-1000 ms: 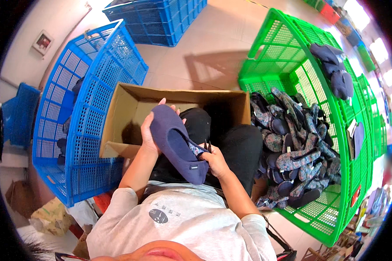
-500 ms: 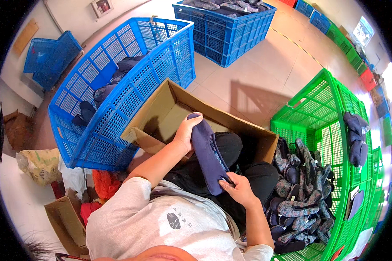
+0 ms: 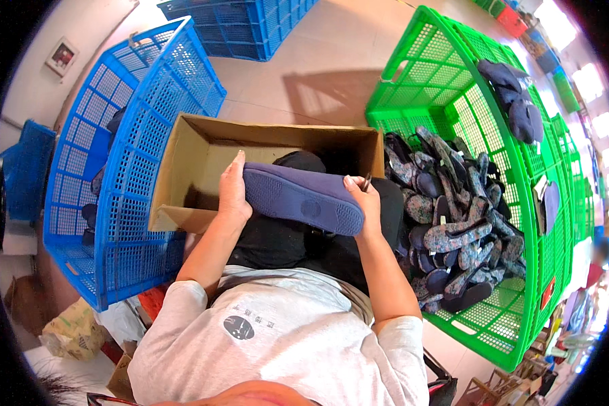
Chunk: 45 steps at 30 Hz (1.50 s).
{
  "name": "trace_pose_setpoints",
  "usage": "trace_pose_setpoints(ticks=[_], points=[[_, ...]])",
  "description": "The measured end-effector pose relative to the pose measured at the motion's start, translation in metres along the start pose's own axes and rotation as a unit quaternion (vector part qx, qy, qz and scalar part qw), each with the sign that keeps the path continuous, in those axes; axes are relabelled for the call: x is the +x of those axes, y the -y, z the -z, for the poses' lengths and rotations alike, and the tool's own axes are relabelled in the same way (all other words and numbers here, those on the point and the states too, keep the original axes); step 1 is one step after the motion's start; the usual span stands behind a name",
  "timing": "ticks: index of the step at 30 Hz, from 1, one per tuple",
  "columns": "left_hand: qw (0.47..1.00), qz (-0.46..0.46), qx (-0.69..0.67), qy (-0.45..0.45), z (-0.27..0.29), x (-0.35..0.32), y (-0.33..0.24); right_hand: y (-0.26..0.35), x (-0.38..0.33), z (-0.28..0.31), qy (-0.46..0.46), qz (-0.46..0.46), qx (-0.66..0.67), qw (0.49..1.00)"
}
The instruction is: The person sits on the floor and uses scissors to trim loose threads and fabric edges from floral-patterned slippers. They pick up slippers from a green crate, trim them, and place them into a cardboard box.
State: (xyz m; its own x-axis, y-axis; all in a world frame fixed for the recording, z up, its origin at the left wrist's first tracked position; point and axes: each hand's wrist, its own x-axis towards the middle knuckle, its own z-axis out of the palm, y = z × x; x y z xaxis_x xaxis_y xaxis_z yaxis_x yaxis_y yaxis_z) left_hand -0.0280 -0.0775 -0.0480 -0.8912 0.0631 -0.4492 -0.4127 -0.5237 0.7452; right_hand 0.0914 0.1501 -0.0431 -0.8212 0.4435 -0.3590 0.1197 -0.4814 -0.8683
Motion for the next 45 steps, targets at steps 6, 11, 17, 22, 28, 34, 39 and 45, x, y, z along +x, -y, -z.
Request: trace_pose_setpoints(ticks=[6, 11, 17, 22, 28, 34, 39, 45], points=[[0.999, 0.015, 0.028, 0.007, 0.015, 0.008, 0.004, 0.000, 0.000, -0.004, -0.023, -0.038, 0.066, 0.997], [0.999, 0.023, 0.036, -0.007, 0.003, 0.003, -0.001, -0.007, 0.007, 0.007, -0.001, -0.073, 0.084, 0.994], [0.992, -0.091, -0.033, -0.081, -0.006, 0.000, -0.019, -0.016, 0.002, -0.001, -0.014, -0.016, 0.041, 0.999], [0.953, -0.291, -0.068, 0.058, -0.006, -0.008, -0.047, -0.024, -0.003, 0.006, 0.172, -0.194, 0.121, 0.958], [0.773, -0.607, 0.129, 0.133, -0.013, -0.021, -0.057, -0.039, -0.011, -0.016, 0.094, -0.217, 0.129, 0.963], [0.939, -0.281, 0.036, 0.196, -0.018, -0.024, -0.040, -0.071, -0.002, -0.001, -0.008, -0.065, 0.238, 0.969], [0.909, -0.021, 0.344, 0.236, -0.002, -0.029, -0.039, -0.069, 0.017, 0.073, -0.047, 0.001, 0.273, 0.961], [0.921, 0.136, 0.242, 0.273, 0.026, -0.028, -0.043, -0.028, 0.011, 0.063, -0.150, 0.006, 0.172, 0.973]])
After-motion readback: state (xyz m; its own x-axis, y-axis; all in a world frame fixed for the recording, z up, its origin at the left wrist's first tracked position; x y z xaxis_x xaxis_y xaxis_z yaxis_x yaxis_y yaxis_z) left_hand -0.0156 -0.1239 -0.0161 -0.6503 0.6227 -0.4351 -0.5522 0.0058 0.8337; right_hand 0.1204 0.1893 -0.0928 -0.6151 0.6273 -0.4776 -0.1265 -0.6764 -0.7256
